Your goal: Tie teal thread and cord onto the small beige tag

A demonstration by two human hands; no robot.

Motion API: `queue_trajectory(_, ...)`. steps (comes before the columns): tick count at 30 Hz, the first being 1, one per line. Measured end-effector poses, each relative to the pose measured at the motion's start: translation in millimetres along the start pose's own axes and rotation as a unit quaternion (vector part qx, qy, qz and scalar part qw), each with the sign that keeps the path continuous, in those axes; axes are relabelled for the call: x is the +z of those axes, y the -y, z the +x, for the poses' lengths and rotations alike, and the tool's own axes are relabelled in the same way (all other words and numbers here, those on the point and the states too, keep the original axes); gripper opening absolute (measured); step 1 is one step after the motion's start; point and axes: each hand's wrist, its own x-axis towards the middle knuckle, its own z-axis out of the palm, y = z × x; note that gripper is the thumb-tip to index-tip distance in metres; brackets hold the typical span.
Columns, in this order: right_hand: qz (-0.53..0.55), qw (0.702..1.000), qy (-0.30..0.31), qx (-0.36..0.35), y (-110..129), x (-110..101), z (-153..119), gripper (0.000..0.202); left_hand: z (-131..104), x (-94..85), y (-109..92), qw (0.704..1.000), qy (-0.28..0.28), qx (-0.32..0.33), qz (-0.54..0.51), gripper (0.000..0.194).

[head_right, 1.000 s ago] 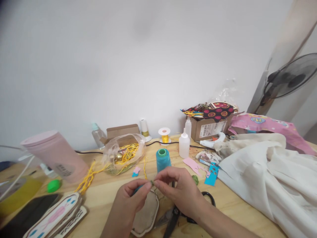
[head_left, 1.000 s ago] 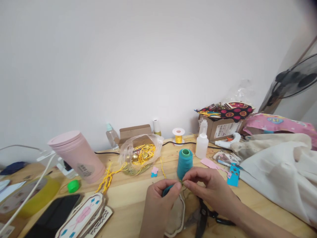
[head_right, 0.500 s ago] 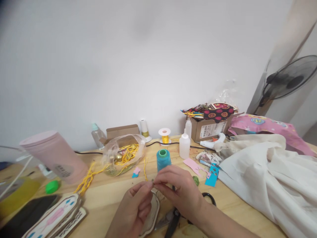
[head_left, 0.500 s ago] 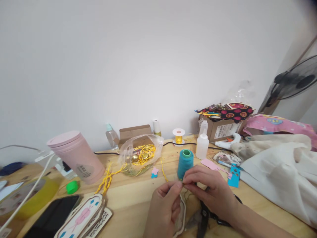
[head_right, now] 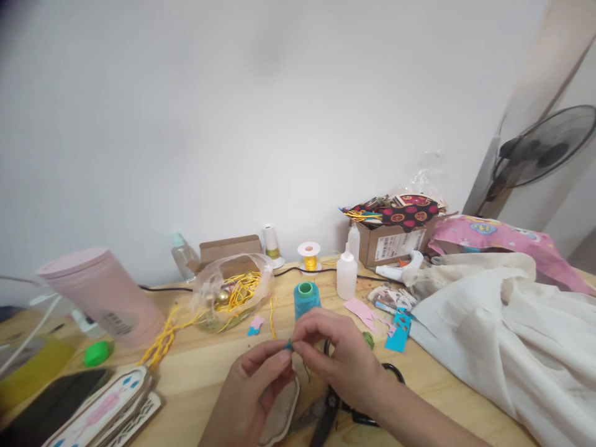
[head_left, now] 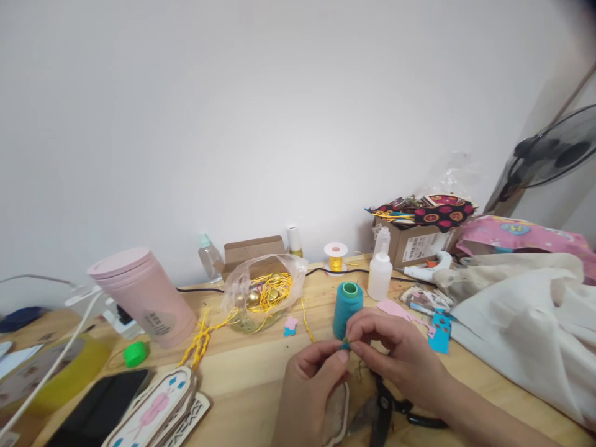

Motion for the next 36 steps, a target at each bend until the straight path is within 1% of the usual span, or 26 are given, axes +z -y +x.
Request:
queue_trajectory(2, 0.011, 1.0, 0.005, 0.012, 0.7, -1.2, 1.3, 0.008, -2.2, 2.4, -2.8, 0.999, 0.01, -0.015, -0.027, 0.017)
queue_trajectory(5, 0.031, 0.999, 0.017, 0.009, 1.2, -3.2, 2.4, 0.008, -4.3, 4.1, -5.2, 0.998, 0.028, -0.033, -0.044, 0.02)
queue_trajectory(11, 0.044, 0.999, 0.018, -0.004, 0.9, -5.1, 1.5, 0.008, -3.8, 3.1, -3.9, 0.994, 0.053, -0.075, -0.053, 0.016)
queue_trajectory(14, 0.056, 0.998, 0.014, 0.001, -0.4, -4.0, 1.0, 0.007, -3.1, 3.3, -3.6, 0.995, 0.044, -0.073, -0.056, 0.017)
queue_trajectory(18, 0.07, 0.997, 0.015, 0.018, -0.7, -2.8, 1.1, 0.006, -1.3, 1.2, -3.3, 0.998, 0.018, -0.046, -0.028, 0.019)
queue_trajectory(21, 0.084, 0.996, 0.014, 0.036, 1.0, -3.2, 1.6, 0.006, 0.3, -1.5, -3.1, 1.0, 0.01, -0.009, 0.008, 0.02)
queue_trajectory(23, 0.094, 0.995, 0.017, 0.041, 2.0, -3.9, 2.1, 0.006, 0.9, -2.2, -3.4, 1.0, 0.011, 0.003, 0.02, 0.019)
queue_trajectory(26, 0.091, 0.995, 0.017, 0.037, 2.1, -4.9, 2.4, 0.006, 0.9, -1.3, -4.7, 1.0, 0.006, 0.005, 0.027, 0.018)
queue_trajectory(30, 0.062, 0.998, 0.021, 0.026, 0.8, -5.8, 2.2, 0.006, -0.3, 0.5, -6.9, 0.996, -0.027, 0.038, 0.07, 0.015)
queue_trajectory(36, 0.058, 0.998, 0.026, 0.026, 1.3, -6.6, 2.9, 0.007, -2.8, 2.5, -9.0, 0.989, -0.018, 0.094, 0.109, 0.006)
